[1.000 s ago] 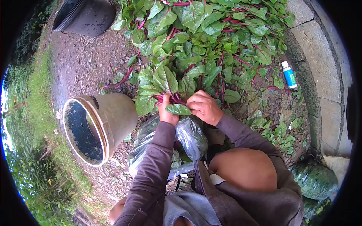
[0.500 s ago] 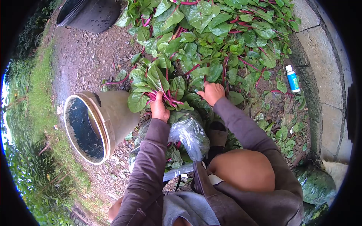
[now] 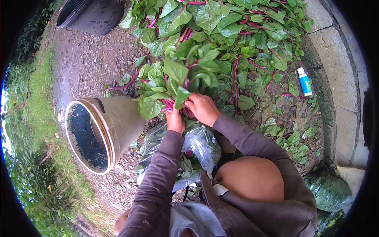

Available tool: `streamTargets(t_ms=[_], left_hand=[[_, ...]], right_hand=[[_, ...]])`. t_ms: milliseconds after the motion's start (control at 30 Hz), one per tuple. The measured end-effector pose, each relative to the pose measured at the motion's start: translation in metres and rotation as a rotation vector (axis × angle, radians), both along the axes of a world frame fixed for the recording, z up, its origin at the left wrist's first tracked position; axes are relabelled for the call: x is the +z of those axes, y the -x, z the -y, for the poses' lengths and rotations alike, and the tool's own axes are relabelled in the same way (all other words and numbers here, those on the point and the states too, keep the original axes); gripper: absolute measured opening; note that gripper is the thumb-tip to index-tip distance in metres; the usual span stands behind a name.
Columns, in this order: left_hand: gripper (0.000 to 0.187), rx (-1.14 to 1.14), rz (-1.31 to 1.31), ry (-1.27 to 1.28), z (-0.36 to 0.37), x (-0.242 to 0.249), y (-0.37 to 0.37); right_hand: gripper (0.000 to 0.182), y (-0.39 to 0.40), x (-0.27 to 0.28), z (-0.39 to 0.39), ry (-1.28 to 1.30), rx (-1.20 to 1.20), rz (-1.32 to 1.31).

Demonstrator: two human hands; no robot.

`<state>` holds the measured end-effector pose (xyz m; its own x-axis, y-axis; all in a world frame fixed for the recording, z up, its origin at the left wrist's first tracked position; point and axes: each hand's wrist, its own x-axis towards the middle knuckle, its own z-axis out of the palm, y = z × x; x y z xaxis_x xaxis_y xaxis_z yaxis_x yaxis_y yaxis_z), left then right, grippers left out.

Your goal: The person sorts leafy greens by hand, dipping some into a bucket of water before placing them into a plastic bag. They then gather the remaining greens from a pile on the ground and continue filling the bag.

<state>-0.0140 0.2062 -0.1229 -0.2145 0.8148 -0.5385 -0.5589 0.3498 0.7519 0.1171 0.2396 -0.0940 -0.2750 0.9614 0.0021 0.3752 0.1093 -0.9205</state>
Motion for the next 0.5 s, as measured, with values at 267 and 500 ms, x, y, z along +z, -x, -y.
streamTargets(t_ms=[267, 500], left_hand=[[0.027, 0.189, 0.152, 0.162, 0.001, -0.002, 0.028], [0.027, 0.286, 0.143, 0.187, 0.010, -0.006, 0.024]], right_hand=[[0.029, 0.009, -0.024, -0.004, 0.183, 0.206, -0.300], [0.035, -0.042, -0.070, -0.052, 0.544, -0.614, -0.399]])
